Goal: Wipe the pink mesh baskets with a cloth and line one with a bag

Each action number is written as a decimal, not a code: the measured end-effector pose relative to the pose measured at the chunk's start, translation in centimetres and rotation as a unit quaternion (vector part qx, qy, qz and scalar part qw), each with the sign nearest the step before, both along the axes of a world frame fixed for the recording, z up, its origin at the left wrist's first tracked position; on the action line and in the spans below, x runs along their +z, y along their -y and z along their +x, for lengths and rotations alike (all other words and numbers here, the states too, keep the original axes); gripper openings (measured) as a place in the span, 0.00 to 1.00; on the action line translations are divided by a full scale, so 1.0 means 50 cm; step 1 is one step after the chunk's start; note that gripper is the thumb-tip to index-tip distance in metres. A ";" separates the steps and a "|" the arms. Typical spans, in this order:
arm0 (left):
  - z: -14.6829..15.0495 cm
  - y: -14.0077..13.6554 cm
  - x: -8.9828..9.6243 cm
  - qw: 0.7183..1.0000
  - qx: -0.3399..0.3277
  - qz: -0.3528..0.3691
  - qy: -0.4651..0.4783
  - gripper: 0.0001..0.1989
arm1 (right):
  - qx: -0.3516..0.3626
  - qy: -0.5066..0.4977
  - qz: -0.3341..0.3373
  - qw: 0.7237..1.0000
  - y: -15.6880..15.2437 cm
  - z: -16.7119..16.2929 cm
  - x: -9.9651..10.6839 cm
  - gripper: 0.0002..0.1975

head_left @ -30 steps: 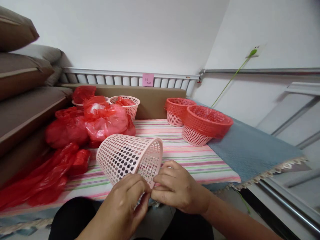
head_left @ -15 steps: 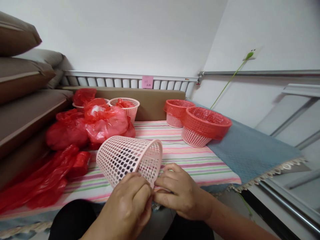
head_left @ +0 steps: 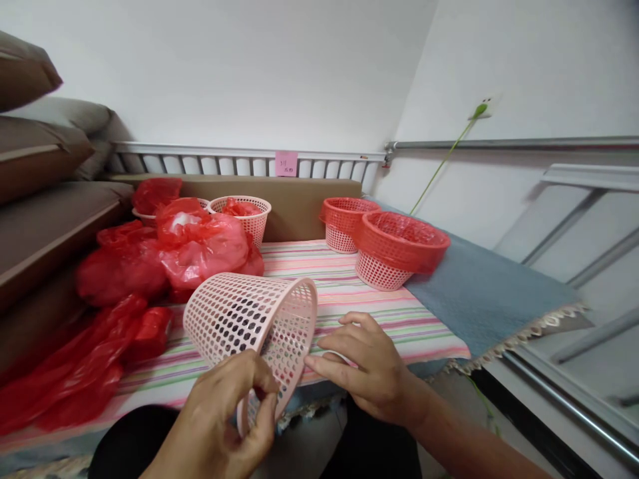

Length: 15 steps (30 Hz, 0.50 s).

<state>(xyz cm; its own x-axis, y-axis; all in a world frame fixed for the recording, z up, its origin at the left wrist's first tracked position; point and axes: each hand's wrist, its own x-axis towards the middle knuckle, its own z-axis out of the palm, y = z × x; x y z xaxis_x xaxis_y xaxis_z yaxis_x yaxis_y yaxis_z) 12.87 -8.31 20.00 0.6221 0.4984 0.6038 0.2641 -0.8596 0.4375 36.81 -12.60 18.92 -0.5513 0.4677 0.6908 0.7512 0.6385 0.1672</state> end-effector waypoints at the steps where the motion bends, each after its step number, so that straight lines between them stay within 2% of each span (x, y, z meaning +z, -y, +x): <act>1: -0.001 0.000 -0.001 0.999 -0.003 -0.038 0.003 0.07 | -0.004 0.003 0.005 1.000 -0.003 -0.002 -0.005 0.15; 6: -0.024 -0.007 -0.012 0.982 -0.030 -0.184 0.017 0.06 | -0.023 0.012 0.017 1.000 -0.009 -0.002 -0.014 0.15; 9: -0.056 -0.020 -0.034 0.960 -0.026 -0.272 0.059 0.08 | -0.022 0.009 0.004 1.000 -0.016 0.007 -0.023 0.16; 12: -0.089 -0.035 -0.071 0.919 0.018 -0.375 0.118 0.09 | 0.002 -0.004 -0.026 1.000 -0.031 0.014 -0.060 0.18; 15: -0.113 -0.041 -0.101 0.860 0.047 -0.479 0.173 0.11 | -0.021 -0.024 -0.117 0.993 -0.058 0.018 -0.135 0.16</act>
